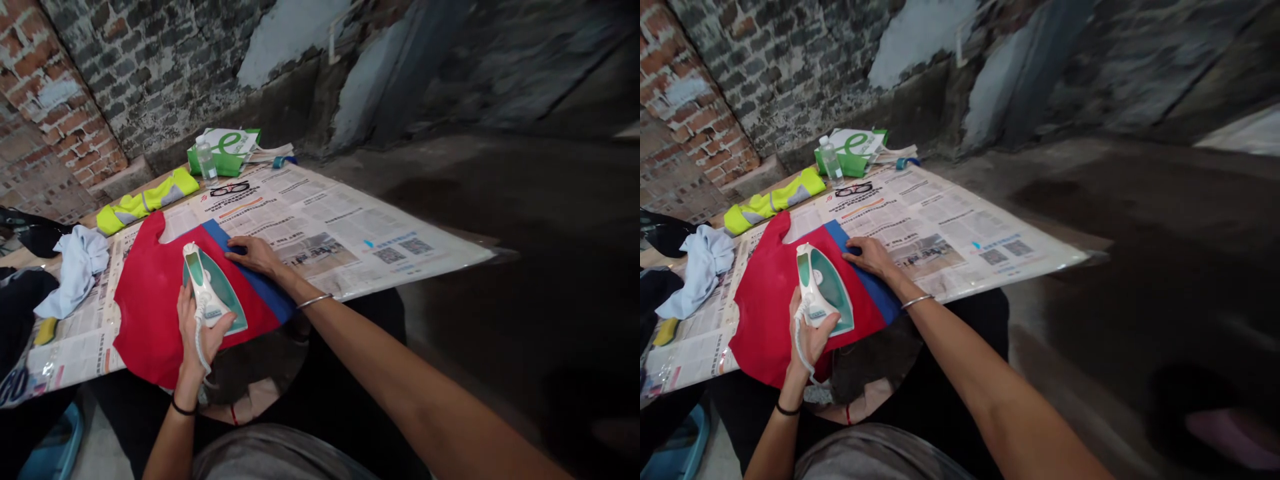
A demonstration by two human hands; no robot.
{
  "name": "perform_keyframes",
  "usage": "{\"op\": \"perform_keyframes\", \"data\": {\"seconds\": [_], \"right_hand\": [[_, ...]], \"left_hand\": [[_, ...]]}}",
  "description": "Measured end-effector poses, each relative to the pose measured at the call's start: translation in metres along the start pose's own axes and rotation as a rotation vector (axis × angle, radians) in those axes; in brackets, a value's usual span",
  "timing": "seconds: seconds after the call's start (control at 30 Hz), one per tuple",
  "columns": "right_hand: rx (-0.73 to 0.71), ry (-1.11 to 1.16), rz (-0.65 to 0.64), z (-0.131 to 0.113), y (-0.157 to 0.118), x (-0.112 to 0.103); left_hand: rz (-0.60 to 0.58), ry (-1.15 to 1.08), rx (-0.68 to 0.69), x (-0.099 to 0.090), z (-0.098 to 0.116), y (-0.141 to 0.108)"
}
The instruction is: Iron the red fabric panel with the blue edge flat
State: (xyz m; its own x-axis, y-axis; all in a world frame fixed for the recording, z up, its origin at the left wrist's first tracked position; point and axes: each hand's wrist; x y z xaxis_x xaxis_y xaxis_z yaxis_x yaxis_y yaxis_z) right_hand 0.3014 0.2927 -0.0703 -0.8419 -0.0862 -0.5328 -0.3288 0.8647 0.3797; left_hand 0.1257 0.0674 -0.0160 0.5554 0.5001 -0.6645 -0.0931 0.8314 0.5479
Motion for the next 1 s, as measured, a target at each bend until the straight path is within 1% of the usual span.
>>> {"op": "perform_keyframes", "data": {"seconds": [0.1,0.2,0.27,0.33,0.4,0.5,0.6,0.67,0.83,0.93,1.0], "right_hand": [[-0.007,0.009,0.004,-0.001,0.000,-0.001],[-0.013,0.019,0.009,-0.001,0.000,-0.001],[-0.012,0.017,0.011,0.000,-0.001,-0.001],[-0.010,0.013,0.010,0.001,-0.001,-0.001],[-0.011,0.010,0.005,0.003,-0.001,0.000],[-0.010,0.006,0.005,0.006,-0.001,0.002],[0.006,0.008,0.006,0.008,-0.001,0.003],[0.010,0.016,0.000,0.009,-0.001,0.004],[0.004,0.021,0.005,0.008,-0.002,0.003],[-0.002,0.023,0.008,0.007,-0.002,0.002],[-0.005,0.021,0.012,0.006,-0.001,0.002]], "left_hand": [[0.001,0.039,0.010,-0.009,0.004,-0.022],[0.011,0.043,0.068,-0.017,0.008,-0.040],[0.010,0.035,0.113,-0.020,0.008,-0.045],[0.009,0.031,0.136,-0.020,0.007,-0.045],[0.007,0.030,0.125,-0.018,0.004,-0.041],[-0.023,0.026,0.050,-0.012,0.001,-0.030],[-0.043,0.003,-0.053,-0.005,0.001,-0.014],[-0.047,-0.026,-0.089,0.000,0.001,-0.001],[-0.032,-0.050,-0.084,0.007,0.002,0.025],[-0.029,-0.045,-0.064,0.008,0.003,0.030],[-0.038,-0.033,-0.057,0.006,0.005,0.026]]}}
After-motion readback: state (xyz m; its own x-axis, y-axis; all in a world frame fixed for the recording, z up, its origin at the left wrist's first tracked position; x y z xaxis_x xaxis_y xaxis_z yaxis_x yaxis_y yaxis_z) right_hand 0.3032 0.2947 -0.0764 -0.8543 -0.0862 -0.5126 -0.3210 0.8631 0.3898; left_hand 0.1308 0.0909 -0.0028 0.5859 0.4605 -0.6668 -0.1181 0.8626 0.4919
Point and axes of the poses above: each hand's wrist, its own y-axis towards the middle knuckle, its own x-axis out of the palm, z = x × y
